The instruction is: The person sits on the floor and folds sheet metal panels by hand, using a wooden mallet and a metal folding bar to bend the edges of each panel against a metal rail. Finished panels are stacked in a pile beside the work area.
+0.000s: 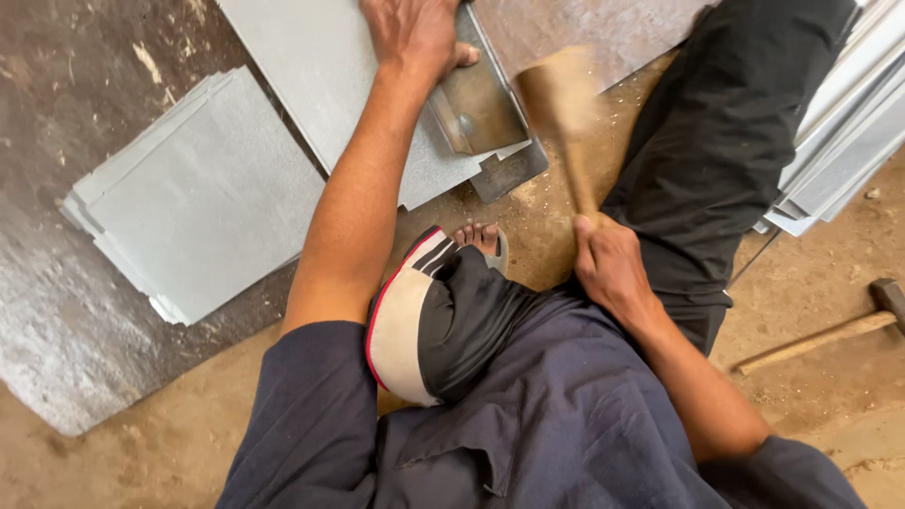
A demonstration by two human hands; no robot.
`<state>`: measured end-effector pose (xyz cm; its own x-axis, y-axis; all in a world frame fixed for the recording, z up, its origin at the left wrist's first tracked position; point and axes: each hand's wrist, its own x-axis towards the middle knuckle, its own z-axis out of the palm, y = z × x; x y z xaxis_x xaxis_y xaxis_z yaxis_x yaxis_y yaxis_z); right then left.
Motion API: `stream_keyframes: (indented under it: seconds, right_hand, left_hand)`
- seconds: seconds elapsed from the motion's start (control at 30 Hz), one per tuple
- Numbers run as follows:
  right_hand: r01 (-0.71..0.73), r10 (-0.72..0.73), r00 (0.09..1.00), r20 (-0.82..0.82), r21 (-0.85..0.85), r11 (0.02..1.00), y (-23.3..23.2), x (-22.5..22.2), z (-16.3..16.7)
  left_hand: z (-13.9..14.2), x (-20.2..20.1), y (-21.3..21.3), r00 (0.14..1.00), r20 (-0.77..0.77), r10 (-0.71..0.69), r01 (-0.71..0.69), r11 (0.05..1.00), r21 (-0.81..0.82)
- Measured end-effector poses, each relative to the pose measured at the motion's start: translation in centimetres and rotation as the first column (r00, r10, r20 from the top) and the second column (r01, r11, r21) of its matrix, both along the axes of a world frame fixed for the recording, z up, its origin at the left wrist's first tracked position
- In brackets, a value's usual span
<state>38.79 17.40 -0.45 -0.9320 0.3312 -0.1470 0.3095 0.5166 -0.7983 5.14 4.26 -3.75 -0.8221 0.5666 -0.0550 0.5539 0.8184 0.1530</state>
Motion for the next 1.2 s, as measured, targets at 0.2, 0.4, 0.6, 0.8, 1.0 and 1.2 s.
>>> stream_keyframes:
  seconds: [0.2,0.4,0.6,0.8,1.0,1.2]
  right_hand:
    - [-0.056,0.054,0.998,0.036,0.058,0.997,0.4,0.0,-1.2]
    - [-0.102,0.082,0.986,0.148,0.136,0.985,1.4,-1.0,-2.9]
    - [0.178,-0.073,0.956,0.286,-0.358,0.917,2.8,-1.2,-1.6]
    - [0.308,-0.165,0.945,0.283,-0.597,0.741,3.8,-6.6,-2.6]
    - [0.268,-0.150,0.960,0.235,-0.627,0.732,3.6,-11.3,-2.8]
    - [0.169,-0.134,0.986,0.103,-0.568,0.805,3.9,-16.1,-3.6]
  left_hand:
    - [0.6,-0.3,0.3,0.986,0.159,0.044,-0.032,0.996,-0.081]
    - [-1.2,-2.0,0.1,0.924,-0.286,0.254,-0.171,0.943,0.285]
    - [-3.1,-6.4,-0.8,0.695,0.209,0.687,-0.704,0.594,0.390]
    - [-2.7,-5.9,0.4,0.633,0.247,0.734,-0.774,0.596,0.213]
    - [-1.0,-5.6,0.7,0.641,0.230,0.732,-0.765,0.591,0.256]
    - [-0.3,-5.9,0.6,0.633,0.298,0.714,-0.774,0.594,0.222]
